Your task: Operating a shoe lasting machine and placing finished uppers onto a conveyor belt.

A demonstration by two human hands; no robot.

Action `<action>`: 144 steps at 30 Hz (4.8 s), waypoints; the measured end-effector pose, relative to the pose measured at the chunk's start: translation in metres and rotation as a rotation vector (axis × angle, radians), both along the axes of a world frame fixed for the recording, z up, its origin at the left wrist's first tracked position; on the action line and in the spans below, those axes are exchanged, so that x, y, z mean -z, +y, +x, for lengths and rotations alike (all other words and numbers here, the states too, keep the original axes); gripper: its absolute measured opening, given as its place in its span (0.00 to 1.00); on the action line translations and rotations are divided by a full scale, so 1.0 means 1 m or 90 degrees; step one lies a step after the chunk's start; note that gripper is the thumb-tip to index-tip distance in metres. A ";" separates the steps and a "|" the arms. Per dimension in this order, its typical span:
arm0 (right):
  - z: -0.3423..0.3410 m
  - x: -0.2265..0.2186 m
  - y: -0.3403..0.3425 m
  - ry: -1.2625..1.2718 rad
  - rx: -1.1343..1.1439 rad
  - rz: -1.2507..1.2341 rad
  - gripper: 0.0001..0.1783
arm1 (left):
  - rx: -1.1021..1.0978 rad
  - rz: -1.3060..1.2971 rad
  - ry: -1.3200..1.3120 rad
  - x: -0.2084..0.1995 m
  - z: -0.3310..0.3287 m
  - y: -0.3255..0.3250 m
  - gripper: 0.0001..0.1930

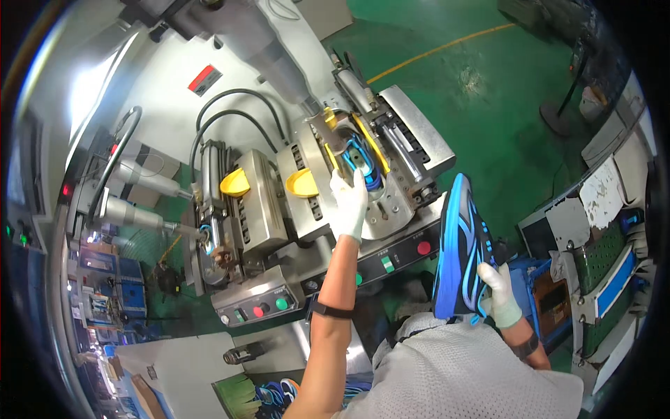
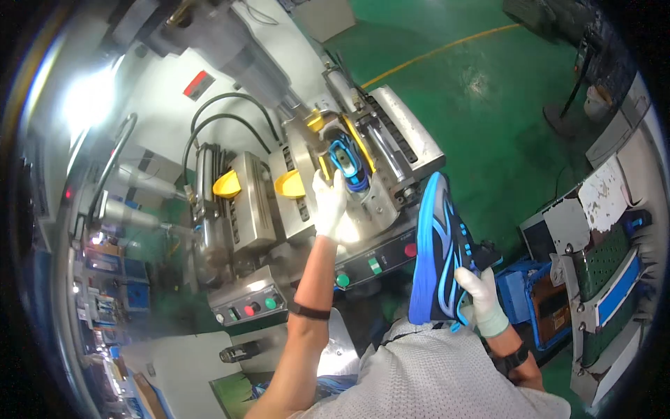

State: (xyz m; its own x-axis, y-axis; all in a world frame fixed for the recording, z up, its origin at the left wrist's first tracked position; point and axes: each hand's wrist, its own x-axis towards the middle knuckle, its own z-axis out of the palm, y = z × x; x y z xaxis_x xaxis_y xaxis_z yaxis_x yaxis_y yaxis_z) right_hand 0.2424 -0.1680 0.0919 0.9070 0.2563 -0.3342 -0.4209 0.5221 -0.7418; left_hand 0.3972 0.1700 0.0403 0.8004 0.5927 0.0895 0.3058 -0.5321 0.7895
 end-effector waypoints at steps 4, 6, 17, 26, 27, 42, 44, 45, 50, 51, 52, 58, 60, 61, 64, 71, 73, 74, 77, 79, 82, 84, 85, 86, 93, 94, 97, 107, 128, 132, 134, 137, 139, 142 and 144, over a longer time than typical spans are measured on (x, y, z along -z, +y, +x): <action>-0.008 0.015 -0.018 -0.027 0.071 -0.080 0.34 | -0.116 0.157 0.013 0.074 0.085 0.025 0.48; -0.011 0.008 -0.026 0.005 0.080 -0.147 0.38 | -0.090 0.122 -0.010 0.085 0.103 0.009 0.46; 0.031 -0.014 0.018 -0.138 -0.023 -0.247 0.33 | 0.110 -0.410 -0.136 0.019 0.003 0.086 0.22; 0.288 0.019 0.201 0.056 -0.503 -0.038 0.22 | -0.014 -0.507 -0.075 -0.045 -0.311 0.032 0.39; 0.304 0.022 0.231 -0.022 -0.475 -0.173 0.24 | -0.026 -0.501 -0.108 -0.034 -0.343 0.028 0.39; 0.368 0.114 0.343 -0.622 -0.344 -0.939 0.29 | -0.809 -0.293 0.263 0.195 -0.541 -0.061 0.38; 0.425 0.124 0.304 -0.509 -0.438 -0.779 0.28 | -0.723 -0.098 0.225 0.250 -0.546 -0.066 0.38; 0.415 0.118 0.296 -0.477 -0.502 -0.756 0.27 | -0.689 -0.137 0.143 0.230 -0.538 -0.059 0.38; 0.111 0.035 0.306 -0.991 -0.294 -0.641 0.37 | -0.756 -0.069 0.184 0.215 -0.549 -0.071 0.42; 0.065 0.042 0.302 -1.060 -0.346 -0.656 0.39 | -0.781 -0.104 0.203 0.212 -0.545 -0.069 0.42; 0.030 0.059 0.298 -1.133 -0.396 -0.670 0.41 | -0.779 -0.072 0.194 0.217 -0.546 -0.071 0.42; -0.016 0.161 0.284 -1.161 -0.659 -0.929 0.54 | -0.651 -0.307 0.027 0.177 -0.580 -0.067 0.36; -0.032 0.151 0.286 -1.180 -0.661 -0.966 0.54 | -0.651 -0.188 -0.078 0.125 -0.608 -0.076 0.30; -0.047 0.151 0.285 -1.187 -0.724 -0.846 0.54 | -0.687 -0.172 -0.105 0.118 -0.621 -0.085 0.30; -0.141 0.150 0.287 -0.856 -0.986 -0.642 0.51 | -0.776 -0.224 -0.143 0.119 -0.652 -0.109 0.35; -0.337 0.287 0.300 -0.637 -0.884 -0.629 0.52 | -0.825 -0.292 0.003 0.225 -0.634 -0.103 0.46; -0.355 0.285 0.306 -0.654 -0.825 -0.608 0.53 | -0.788 -0.354 -0.021 0.239 -0.651 -0.100 0.46; -0.350 0.283 0.312 -0.574 -0.867 -0.594 0.51 | -0.769 -0.383 -0.022 0.242 -0.653 -0.092 0.46; -0.320 0.247 0.343 -0.479 -0.994 -0.642 0.46 | -0.755 -0.383 0.007 0.238 -0.661 -0.066 0.47; -0.304 0.222 0.353 -0.410 -1.077 -0.721 0.37 | -0.723 -0.363 0.142 0.243 -0.677 -0.042 0.52; -0.271 0.236 0.335 -0.382 -0.909 -0.644 0.38 | -0.599 -0.489 0.197 0.171 -0.634 0.003 0.44; -0.275 0.234 0.330 -0.349 -0.900 -0.606 0.41 | -0.577 -0.359 0.152 0.197 -0.621 -0.006 0.44; -0.291 0.231 0.326 -0.408 -0.875 -0.576 0.42 | -0.585 -0.161 0.230 0.242 -0.628 -0.025 0.44; -0.294 0.235 0.318 -0.460 -0.828 -0.561 0.43 | -0.549 -0.139 0.186 0.252 -0.624 -0.032 0.45; -0.235 0.246 0.300 -0.807 -0.779 -0.425 0.42 | -0.353 -0.015 0.072 0.193 -0.613 -0.001 0.44; -0.223 0.233 0.307 -0.887 -0.799 -0.399 0.40 | -0.288 0.029 0.094 0.178 -0.614 0.009 0.39; -0.203 0.227 0.329 -1.002 -0.935 -0.230 0.22 | -0.156 0.072 0.163 0.166 -0.627 0.030 0.21; -0.192 0.209 0.397 -0.951 -1.256 -0.342 0.17 | -0.030 -0.214 0.270 0.145 -0.613 0.097 0.15; -0.281 0.253 0.315 -0.477 -0.832 -0.635 0.46 | -0.670 -0.304 0.002 0.227 -0.581 -0.034 0.40; -0.287 0.223 0.334 -0.429 -0.793 -0.772 0.48 | -0.664 -0.317 0.066 0.220 -0.571 -0.021 0.42; -0.285 0.238 0.327 -0.589 -0.714 -0.740 0.47 | -0.578 -0.337 0.102 0.215 -0.581 -0.009 0.44; -0.299 0.233 0.334 -0.403 -0.750 -0.701 0.48 | -0.549 -0.276 0.107 0.223 -0.606 0.004 0.44; -0.306 0.222 0.342 -0.354 -0.734 -0.686 0.47 | -0.528 -0.277 0.127 0.248 -0.627 0.016 0.43; -0.246 0.263 0.302 -0.337 -0.670 -0.643 0.44 | -0.500 -0.459 0.276 0.180 -0.593 0.036 0.41; -0.221 0.236 0.280 -0.298 -0.720 -0.475 0.36 | -0.437 -0.510 0.101 0.162 -0.615 0.043 0.38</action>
